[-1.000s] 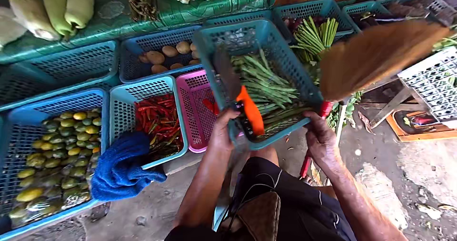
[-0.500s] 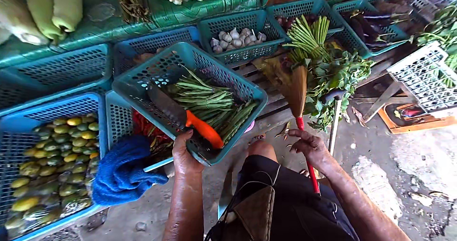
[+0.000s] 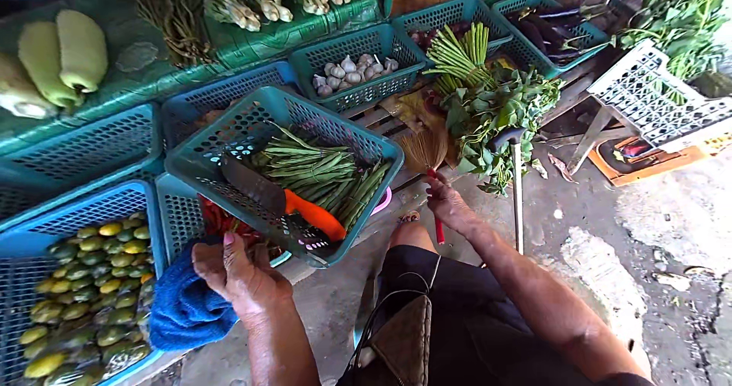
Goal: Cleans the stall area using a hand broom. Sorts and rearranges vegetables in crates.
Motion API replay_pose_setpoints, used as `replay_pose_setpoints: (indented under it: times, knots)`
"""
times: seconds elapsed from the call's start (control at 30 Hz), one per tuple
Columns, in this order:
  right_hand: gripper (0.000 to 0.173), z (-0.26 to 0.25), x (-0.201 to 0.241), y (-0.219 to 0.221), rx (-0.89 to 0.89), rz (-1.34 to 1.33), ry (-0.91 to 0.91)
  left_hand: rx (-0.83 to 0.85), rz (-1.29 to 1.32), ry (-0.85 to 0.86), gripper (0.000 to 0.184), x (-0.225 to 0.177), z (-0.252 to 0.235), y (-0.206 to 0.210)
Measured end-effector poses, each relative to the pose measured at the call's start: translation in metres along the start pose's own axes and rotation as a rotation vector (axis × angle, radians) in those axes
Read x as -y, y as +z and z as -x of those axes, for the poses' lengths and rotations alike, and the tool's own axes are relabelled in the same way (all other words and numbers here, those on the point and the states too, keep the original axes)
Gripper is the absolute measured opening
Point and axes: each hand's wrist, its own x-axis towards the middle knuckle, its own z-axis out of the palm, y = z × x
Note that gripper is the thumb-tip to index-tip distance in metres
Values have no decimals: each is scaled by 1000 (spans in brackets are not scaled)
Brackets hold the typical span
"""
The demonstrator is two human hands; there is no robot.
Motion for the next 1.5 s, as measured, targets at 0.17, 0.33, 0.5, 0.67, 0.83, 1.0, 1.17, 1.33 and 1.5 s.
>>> replay_pose_setpoints:
  times: [0.17, 0.33, 0.5, 0.67, 0.83, 1.0, 1.17, 1.33, 1.5]
  knots:
    - [61, 12, -27, 27, 174, 151, -44, 65, -14, 248, 79, -11, -26, -17]
    - [64, 36, -42, 57, 134, 101, -23, 36, 113, 353, 59, -79, -5, 11]
    - [61, 59, -42, 55, 174, 168, 53, 168, 69, 477, 93, -41, -22, 5]
    - [57, 68, -33, 21, 106, 61, 74, 148, -249, 436, 94, -4, -2, 5]
    - [64, 66, -12, -6, -99, -105, -63, 308, -277, 813, 66, 2, 29, 22]
    - [47, 59, -29, -7, -6, -153, 105, 789, -105, 1112, 18, 8, 80, 65]
    - [44, 55, -38, -29, -277, -30, 182, 1383, -474, 877, 27, 45, 109, 93]
    - [41, 60, -26, -41, 51, 2, 140, 1838, -1176, 521, 53, 126, 117, 123]
    - [45, 45, -23, -40, -239, 47, 170, 1867, -1137, 510, 58, 130, 127, 128]
